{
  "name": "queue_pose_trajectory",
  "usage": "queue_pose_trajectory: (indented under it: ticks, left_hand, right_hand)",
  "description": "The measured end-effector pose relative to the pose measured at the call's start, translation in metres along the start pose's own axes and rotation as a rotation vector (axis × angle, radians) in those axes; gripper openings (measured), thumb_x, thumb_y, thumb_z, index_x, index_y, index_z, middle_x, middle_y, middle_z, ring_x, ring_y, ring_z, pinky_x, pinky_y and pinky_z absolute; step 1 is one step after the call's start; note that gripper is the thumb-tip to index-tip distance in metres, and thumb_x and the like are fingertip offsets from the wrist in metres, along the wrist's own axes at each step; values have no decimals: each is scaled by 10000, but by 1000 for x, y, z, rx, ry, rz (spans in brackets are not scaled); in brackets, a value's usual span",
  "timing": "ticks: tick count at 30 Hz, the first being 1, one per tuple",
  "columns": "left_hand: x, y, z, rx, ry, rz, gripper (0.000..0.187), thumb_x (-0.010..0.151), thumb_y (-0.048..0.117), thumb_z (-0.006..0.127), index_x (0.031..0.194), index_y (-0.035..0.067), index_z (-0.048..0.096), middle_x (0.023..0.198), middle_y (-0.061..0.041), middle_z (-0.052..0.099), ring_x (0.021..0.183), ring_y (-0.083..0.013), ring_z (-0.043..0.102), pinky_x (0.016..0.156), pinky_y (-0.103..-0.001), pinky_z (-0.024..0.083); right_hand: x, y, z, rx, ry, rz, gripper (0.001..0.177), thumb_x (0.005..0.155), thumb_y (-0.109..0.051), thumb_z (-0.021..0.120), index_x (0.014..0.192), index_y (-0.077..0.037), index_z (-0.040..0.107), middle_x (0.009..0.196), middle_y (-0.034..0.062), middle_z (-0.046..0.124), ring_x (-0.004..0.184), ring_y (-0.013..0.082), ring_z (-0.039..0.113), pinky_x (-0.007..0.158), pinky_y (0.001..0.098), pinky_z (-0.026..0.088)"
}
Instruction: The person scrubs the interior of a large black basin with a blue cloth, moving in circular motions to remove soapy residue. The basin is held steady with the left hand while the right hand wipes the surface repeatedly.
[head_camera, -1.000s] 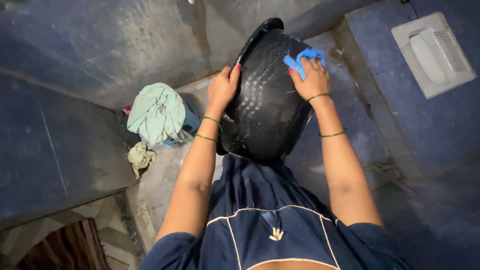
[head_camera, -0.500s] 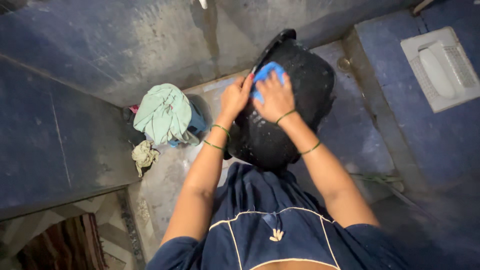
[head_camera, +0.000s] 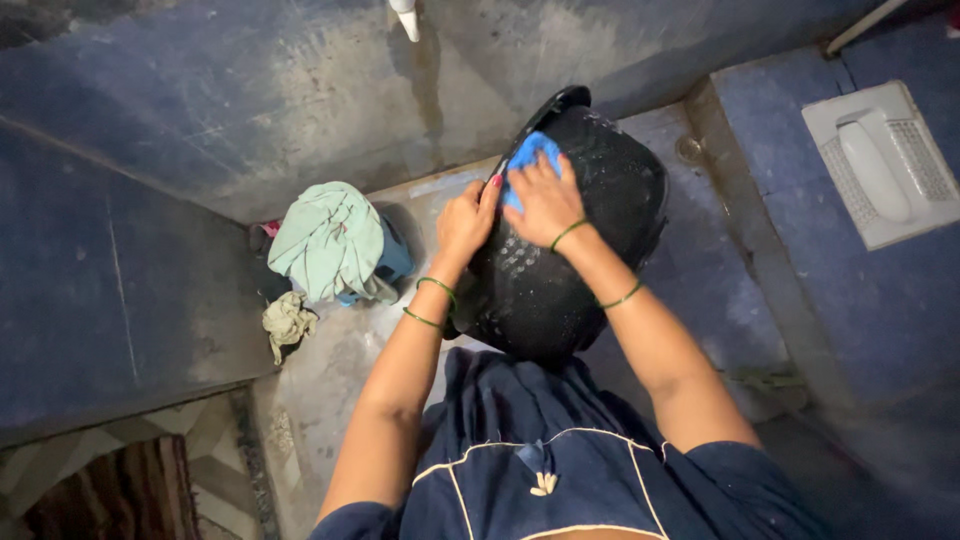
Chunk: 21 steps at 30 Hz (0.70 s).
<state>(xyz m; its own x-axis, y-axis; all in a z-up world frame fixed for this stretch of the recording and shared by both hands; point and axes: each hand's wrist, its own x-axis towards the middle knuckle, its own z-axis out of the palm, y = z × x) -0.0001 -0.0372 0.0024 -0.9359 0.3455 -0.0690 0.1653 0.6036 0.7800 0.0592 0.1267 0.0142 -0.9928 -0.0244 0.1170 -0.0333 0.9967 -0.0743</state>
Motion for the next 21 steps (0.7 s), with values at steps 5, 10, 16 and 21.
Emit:
queue_pose_trajectory:
  ticks: [5,10,16,21]
  left_hand:
    - [-2,1,6,39,12,11,537,1005,594,462,952,115,699,833,-238,717,857,-484,680,745,-569,507]
    - [-6,2,6,71,26,18,524,1002,585,461,987,124,710,843,-262,703,856,-498,667,745,-581,499]
    - [-3,1,-1,-39,2,6,553,994,600,462,951,112,718,865,-246,715,876,-483,671,746,-550,507]
    - [0,2,3,-115,-39,-20,567,969,622,460,939,118,717,859,-222,728,881,-449,693,748,-525,515]
  right_hand:
    - [53,68,-13,220,-153,251,665,932,-539,590,1408,-77,555,1490,186,516,1421,365,406,1122,569,289]
    - [58,82,-11,259,-178,352,688,946,-557,571,1458,-99,527,1492,195,501,1411,356,411,1123,555,295]
    - [-15,-21,-14,-118,49,-20,588,839,-429,679,1310,-77,647,1328,170,631,1402,390,458,1139,616,230]
    - [-75,-70,-25,-28,119,-125,573,832,-460,726,1243,-63,688,1342,195,629,1410,394,450,1190,607,225]
